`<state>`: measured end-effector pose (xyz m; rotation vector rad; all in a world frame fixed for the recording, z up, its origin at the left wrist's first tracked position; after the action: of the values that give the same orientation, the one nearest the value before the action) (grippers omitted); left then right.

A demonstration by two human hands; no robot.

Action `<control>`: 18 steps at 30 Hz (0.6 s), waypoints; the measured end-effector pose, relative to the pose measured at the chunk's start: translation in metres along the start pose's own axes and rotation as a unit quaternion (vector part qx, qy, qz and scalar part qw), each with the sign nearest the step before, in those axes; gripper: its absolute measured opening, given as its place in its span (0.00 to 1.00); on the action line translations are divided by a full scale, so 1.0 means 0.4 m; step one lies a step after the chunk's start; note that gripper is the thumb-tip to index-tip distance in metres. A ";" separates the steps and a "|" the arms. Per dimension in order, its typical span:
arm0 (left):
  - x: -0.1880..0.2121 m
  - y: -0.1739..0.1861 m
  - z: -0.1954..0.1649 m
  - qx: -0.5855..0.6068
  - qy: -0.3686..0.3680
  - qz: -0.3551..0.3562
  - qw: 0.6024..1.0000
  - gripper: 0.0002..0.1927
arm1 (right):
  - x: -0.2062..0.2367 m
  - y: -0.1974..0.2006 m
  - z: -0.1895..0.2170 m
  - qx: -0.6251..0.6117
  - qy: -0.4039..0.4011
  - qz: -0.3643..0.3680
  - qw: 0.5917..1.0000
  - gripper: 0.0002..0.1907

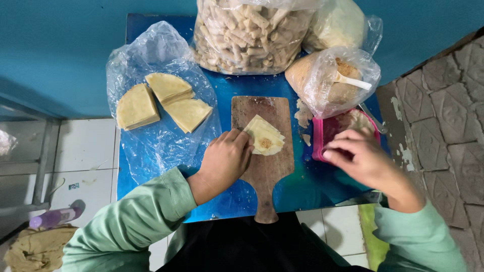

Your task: The person stacks triangular dough sheets on a wooden paddle board, spreading a light paste filling between layers using a spoon from a pink container, and presses the stack flat by hand to build up a layered pastry.

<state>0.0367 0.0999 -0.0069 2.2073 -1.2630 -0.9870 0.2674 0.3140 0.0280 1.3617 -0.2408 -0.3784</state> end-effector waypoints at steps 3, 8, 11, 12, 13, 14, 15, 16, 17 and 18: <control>0.001 0.000 -0.004 -0.007 -0.001 0.002 1.000 0.08 | 0.019 -0.051 -0.011 0.058 0.001 0.013 0.998 0.19; 0.001 0.002 -0.009 -0.020 0.000 0.009 1.000 0.09 | 0.014 -0.099 -0.024 0.076 -0.022 0.068 0.995 0.19; 0.001 0.005 -0.014 -0.024 -0.002 0.000 1.000 0.09 | 0.011 -0.099 -0.024 0.070 -0.008 0.070 0.995 0.16; 0.001 0.006 -0.013 -0.022 0.001 0.003 1.000 0.09 | 0.011 -0.098 -0.023 0.058 -0.001 0.072 0.996 0.15; 0.002 0.006 -0.013 -0.020 0.004 0.006 1.000 0.09 | 0.011 -0.096 -0.020 0.047 0.006 0.073 0.996 0.14; 0.002 0.006 -0.013 -0.018 0.006 0.009 1.000 0.09 | 0.009 -0.093 -0.017 0.048 0.006 0.071 0.996 0.14; 0.002 0.006 -0.012 -0.019 0.007 0.011 1.000 0.09 | 0.006 -0.089 -0.015 0.050 0.006 0.069 0.996 0.15; 0.002 0.007 -0.012 -0.019 0.007 0.013 1.000 0.08 | 0.004 -0.085 -0.010 0.051 0.007 0.068 0.996 0.15; 0.003 0.007 -0.011 -0.019 0.008 0.015 1.000 0.08 | 0.004 -0.077 -0.007 0.048 -0.006 0.055 0.997 0.15; 0.003 0.008 -0.010 -0.021 0.007 0.012 1.000 0.08 | 0.006 -0.068 -0.004 0.044 -0.017 0.041 0.998 0.15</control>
<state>0.0383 0.0973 -0.0024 2.1598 -1.2478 -0.9780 0.2667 0.3101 0.0009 1.4290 -0.3436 -0.3265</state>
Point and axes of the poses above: each hand's wrist, its own x-axis away from the middle knuckle, its own y-axis out of the back of the hand, z = x × y, the point moved 4 cm from there along -x, towards the middle knuckle, and after that the axes turned 10 degrees about x, right-handed, at the moved point
